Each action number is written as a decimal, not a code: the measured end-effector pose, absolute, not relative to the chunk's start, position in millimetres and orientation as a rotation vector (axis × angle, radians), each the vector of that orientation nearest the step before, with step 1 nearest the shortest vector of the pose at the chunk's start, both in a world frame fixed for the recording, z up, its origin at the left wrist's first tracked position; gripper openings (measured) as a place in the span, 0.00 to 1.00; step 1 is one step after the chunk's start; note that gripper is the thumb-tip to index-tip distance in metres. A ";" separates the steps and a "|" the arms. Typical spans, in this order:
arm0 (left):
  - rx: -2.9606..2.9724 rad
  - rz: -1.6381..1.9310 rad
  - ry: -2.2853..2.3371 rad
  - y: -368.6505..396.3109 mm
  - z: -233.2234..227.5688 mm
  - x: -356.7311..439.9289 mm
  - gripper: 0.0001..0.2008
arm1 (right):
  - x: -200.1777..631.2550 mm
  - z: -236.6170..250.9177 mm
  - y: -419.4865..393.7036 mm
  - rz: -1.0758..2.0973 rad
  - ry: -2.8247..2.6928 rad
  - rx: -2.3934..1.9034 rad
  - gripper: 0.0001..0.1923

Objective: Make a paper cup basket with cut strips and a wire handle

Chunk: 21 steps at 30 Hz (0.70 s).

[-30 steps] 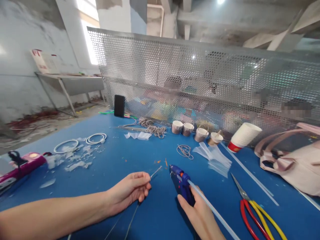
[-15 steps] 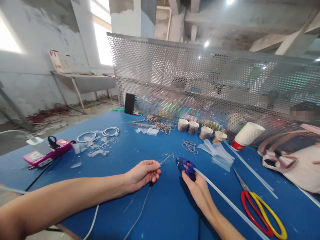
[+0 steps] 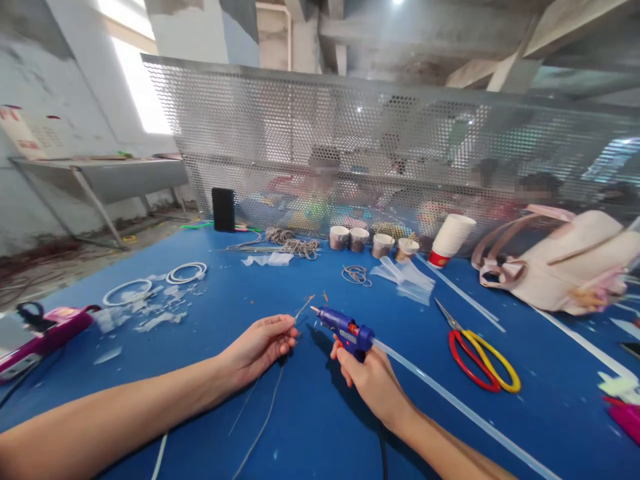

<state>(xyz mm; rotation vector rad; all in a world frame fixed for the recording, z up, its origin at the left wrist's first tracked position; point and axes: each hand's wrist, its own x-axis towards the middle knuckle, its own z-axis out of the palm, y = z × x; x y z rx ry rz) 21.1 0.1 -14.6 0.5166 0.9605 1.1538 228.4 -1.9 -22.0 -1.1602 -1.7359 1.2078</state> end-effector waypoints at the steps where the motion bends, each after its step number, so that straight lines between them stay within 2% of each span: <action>1: 0.516 1.147 0.967 0.0 -14.1 20.6 0.07 | 227.4 -20.8 -3.0 1.245 -1.721 -1.163 0.18; 12: 0.488 1.129 1.015 -2.5 -9.2 19.0 0.08 | 227.9 -17.8 -6.3 1.454 -1.702 -1.316 0.21; 21: 0.520 1.125 0.997 -3.4 -11.4 19.8 0.06 | 223.9 -17.7 -4.5 1.465 -1.709 -1.273 0.19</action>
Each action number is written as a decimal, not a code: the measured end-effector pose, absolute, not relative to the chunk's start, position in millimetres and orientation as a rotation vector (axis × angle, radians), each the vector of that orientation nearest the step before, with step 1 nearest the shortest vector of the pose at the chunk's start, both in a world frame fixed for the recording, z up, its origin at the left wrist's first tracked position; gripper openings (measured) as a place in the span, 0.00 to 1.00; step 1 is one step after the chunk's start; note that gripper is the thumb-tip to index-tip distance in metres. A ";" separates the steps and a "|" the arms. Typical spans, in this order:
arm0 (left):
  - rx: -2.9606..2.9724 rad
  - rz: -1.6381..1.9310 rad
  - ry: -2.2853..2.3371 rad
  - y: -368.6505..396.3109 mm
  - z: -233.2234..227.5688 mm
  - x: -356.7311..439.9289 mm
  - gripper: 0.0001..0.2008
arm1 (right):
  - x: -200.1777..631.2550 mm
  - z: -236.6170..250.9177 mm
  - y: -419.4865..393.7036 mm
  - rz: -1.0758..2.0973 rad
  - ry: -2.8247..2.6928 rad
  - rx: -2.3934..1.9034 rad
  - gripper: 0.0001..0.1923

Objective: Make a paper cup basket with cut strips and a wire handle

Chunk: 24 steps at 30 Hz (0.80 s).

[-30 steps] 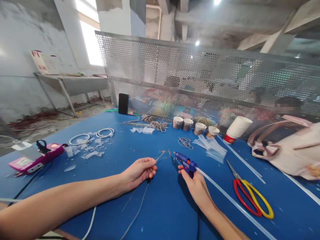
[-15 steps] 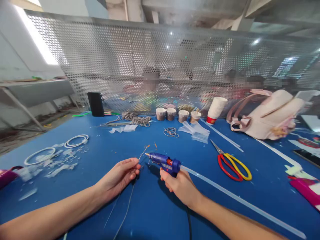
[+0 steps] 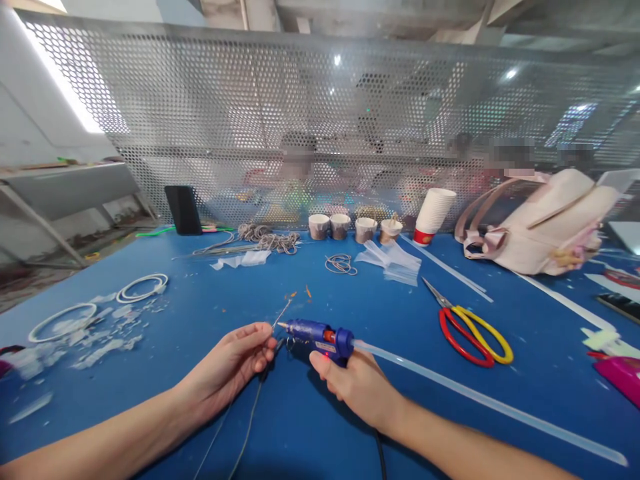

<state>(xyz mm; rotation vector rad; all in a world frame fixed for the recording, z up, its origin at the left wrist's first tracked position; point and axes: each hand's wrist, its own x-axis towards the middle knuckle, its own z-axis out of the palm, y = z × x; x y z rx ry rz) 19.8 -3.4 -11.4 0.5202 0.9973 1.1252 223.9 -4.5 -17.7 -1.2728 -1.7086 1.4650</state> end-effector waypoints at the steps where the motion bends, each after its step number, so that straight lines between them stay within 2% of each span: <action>1: 0.523 1.123 0.994 -3.6 -11.3 19.8 0.05 | 223.6 -17.8 -4.6 1.468 -1.700 -1.279 0.19; 24: 0.556 1.100 0.968 -3.6 -11.9 19.3 0.04 | 224.0 -16.0 -3.9 1.474 -1.744 -1.273 0.20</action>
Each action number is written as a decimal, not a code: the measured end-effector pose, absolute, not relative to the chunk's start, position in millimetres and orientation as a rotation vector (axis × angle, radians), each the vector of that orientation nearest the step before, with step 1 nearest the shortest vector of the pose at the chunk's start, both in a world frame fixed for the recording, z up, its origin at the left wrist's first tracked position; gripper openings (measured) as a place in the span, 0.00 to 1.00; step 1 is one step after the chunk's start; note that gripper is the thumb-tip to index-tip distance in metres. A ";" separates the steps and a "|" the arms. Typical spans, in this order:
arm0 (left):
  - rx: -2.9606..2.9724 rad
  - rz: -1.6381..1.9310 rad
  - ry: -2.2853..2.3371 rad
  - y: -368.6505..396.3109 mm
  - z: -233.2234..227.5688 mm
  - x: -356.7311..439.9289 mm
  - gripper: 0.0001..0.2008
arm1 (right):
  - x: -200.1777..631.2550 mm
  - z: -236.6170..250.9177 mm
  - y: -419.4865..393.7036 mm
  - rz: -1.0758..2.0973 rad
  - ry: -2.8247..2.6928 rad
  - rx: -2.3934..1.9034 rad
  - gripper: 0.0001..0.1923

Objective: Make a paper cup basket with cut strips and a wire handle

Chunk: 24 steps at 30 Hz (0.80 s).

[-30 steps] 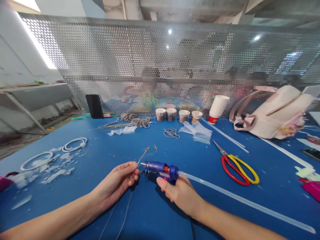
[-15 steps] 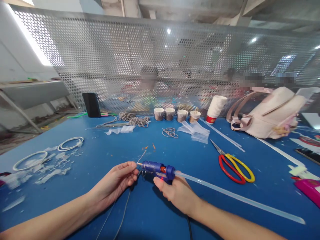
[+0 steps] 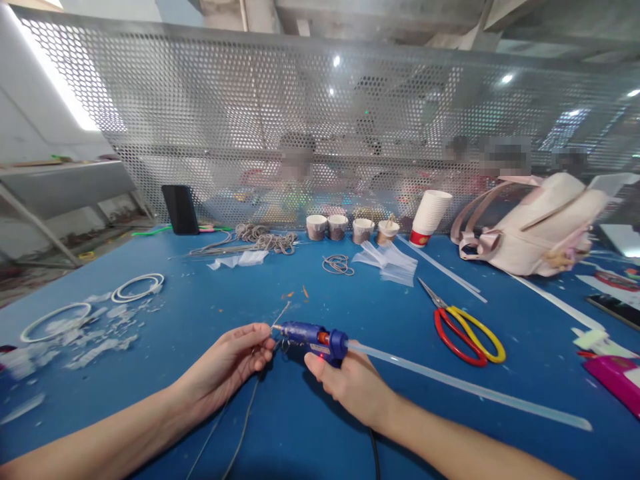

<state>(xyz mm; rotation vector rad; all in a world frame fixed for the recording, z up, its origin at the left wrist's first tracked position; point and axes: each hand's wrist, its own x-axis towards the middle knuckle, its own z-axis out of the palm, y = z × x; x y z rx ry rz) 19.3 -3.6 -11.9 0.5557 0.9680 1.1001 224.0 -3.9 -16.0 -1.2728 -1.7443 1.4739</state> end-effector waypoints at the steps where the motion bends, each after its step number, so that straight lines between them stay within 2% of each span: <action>1: 0.560 1.094 0.963 -3.5 -12.1 19.1 0.05 | 223.9 -15.7 -4.1 1.475 -1.725 -1.285 0.20; 24: 0.570 1.091 0.969 -3.0 -11.5 18.7 0.05 | 224.0 -13.7 -4.0 1.472 -1.712 -1.238 0.19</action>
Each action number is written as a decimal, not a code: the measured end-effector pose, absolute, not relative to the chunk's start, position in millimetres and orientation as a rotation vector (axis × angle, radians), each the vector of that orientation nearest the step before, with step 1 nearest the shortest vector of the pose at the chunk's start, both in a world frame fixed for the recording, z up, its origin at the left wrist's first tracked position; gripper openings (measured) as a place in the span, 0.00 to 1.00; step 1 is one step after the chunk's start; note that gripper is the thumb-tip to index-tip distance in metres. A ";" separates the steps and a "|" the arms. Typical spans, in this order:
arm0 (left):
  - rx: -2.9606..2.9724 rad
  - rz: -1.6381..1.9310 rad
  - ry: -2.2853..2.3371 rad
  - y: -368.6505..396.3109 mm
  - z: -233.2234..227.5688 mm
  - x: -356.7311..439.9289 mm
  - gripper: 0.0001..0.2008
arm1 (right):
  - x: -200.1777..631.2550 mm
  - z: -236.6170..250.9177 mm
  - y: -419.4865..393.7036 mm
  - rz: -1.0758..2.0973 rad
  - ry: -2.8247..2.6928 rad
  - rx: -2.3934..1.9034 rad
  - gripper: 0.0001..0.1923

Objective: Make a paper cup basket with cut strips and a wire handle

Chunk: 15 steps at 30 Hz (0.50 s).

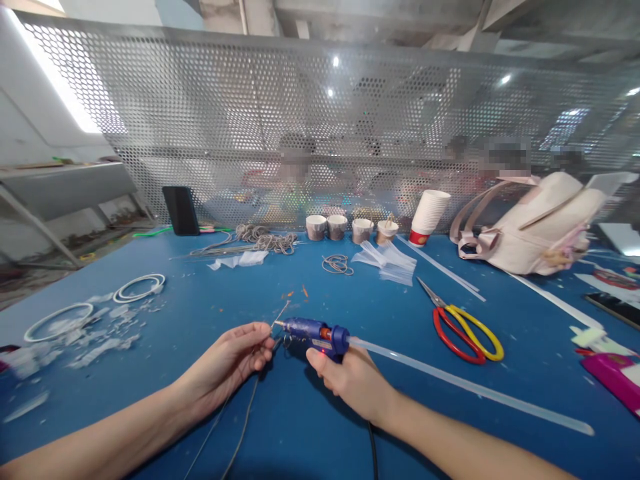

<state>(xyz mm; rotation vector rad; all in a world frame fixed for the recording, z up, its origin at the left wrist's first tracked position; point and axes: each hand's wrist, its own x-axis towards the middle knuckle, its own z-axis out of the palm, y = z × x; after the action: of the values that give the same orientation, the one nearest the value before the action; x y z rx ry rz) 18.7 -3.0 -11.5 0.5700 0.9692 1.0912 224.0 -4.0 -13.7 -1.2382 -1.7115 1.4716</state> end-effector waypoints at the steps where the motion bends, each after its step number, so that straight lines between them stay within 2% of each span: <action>1: 0.572 1.091 0.971 -3.0 -11.5 18.7 0.05 | 224.0 -12.9 -4.2 1.474 -1.719 -1.238 0.20; 7: 0.588 1.105 0.991 -4.3 -10.5 19.0 0.05 | 225.8 -11.1 -5.9 1.395 -1.636 -1.158 0.20; 12: 0.658 1.072 0.997 -9.5 -8.2 26.5 0.08 | 218.4 -8.1 1.8 1.159 -1.369 -1.103 0.14; 15: 0.703 1.032 0.999 -14.0 -7.1 33.4 0.10 | 212.4 -6.1 7.9 1.182 -1.265 -1.051 0.11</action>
<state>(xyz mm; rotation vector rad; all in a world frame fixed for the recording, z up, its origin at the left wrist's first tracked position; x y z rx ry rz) 33.4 -14.0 -7.1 0.7034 0.9988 1.0317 212.4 7.9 -6.1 -1.0509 -1.2649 1.1821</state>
